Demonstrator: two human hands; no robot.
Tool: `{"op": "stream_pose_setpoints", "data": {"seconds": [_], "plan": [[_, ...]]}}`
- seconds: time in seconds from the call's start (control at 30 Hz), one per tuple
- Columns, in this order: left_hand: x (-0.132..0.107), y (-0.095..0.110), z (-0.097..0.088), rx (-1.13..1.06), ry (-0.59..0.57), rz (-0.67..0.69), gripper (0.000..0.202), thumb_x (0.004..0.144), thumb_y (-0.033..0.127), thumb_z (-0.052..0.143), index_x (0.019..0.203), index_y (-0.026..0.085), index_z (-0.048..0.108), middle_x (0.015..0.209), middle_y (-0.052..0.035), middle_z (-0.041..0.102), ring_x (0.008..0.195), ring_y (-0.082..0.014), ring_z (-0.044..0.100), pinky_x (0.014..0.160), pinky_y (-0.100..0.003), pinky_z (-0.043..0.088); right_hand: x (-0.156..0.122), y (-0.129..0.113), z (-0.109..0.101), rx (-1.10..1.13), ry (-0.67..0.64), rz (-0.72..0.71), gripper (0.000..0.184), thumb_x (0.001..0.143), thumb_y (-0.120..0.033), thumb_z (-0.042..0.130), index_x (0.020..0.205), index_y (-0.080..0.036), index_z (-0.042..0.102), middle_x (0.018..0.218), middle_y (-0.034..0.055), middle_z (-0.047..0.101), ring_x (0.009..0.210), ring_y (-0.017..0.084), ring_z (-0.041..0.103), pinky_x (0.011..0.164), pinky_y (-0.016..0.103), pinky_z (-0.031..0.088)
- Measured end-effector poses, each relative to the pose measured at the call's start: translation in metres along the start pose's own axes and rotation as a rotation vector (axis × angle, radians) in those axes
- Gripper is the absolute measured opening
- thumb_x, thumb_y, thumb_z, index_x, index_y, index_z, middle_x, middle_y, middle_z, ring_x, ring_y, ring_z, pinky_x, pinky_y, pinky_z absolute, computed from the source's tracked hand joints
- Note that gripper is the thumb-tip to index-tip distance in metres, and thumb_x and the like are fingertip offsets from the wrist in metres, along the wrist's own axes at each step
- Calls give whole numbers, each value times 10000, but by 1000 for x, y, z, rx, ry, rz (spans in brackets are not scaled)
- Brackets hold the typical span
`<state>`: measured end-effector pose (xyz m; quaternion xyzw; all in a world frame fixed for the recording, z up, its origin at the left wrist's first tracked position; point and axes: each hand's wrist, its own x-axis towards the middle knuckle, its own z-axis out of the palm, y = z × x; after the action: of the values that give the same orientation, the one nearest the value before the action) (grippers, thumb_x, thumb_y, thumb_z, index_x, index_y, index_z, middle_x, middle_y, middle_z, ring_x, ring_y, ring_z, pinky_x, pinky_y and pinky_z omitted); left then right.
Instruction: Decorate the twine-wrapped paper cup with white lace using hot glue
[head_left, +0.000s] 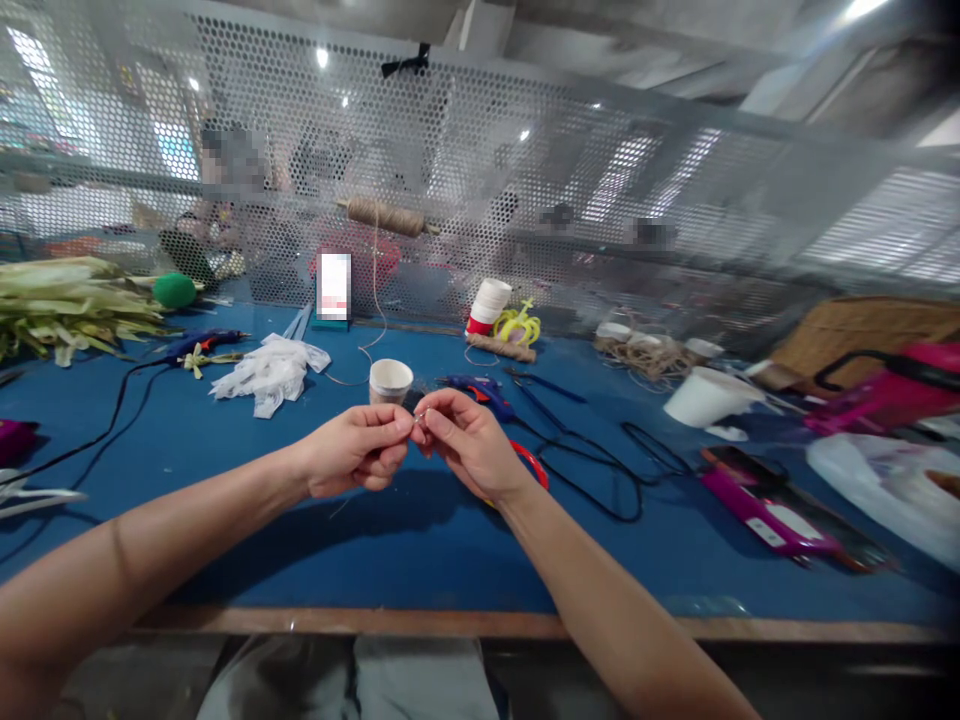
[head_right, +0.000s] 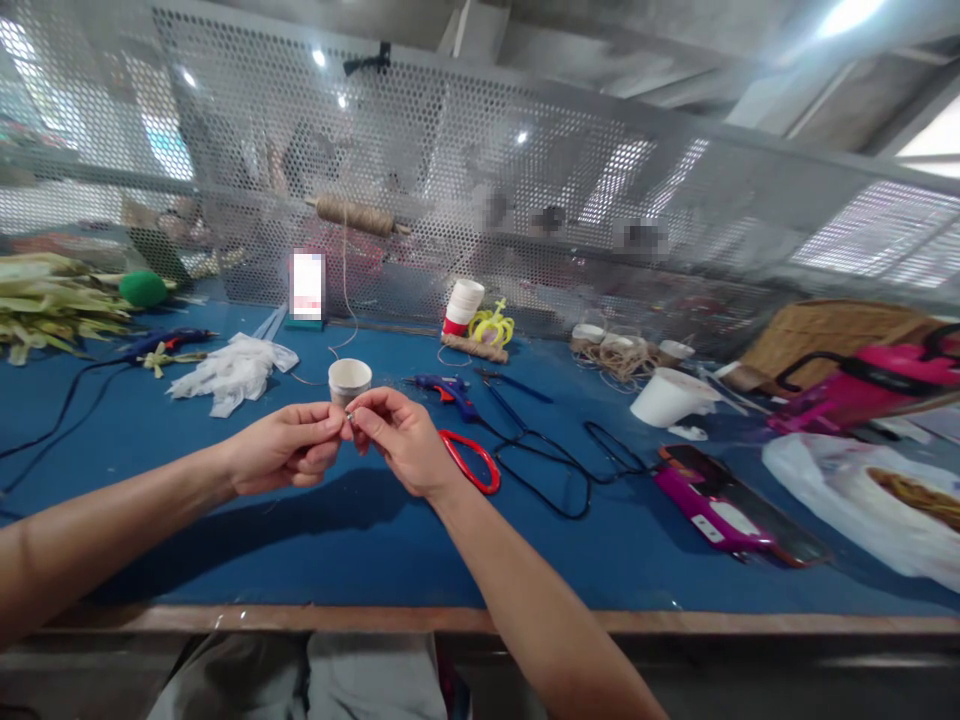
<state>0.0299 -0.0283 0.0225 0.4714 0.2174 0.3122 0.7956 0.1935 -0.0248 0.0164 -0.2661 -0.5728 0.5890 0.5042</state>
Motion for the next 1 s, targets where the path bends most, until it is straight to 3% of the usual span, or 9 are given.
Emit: {"op": "stream_pose_setpoints", "data": {"seconds": [0.3,0.67,1.0], "plan": [[0,-4,-2,-80,-87,-7,142,808,254,523,730,139,496,475,70,358,355,-11,201,361,-138,146,-1,3,0,-49,-39,-93,84,725,-232,653,715,-185,584,634,-26,589,549,71,503,527,213,388],[-5,-3,1,-45,-158,-46,158,810,299,527,766,147,510,465,77,337,361,-19,181,360,-136,154,-5,-2,-4,-197,-138,-210,71,781,-166,589,719,-184,559,645,-17,563,570,89,512,548,240,392],[-8,-3,-2,-132,-330,-140,127,837,251,475,775,150,520,447,76,317,360,-29,168,339,-128,136,-10,-15,1,-190,-232,-249,60,751,-164,616,713,-178,572,705,-14,526,570,74,498,521,226,390]]}}
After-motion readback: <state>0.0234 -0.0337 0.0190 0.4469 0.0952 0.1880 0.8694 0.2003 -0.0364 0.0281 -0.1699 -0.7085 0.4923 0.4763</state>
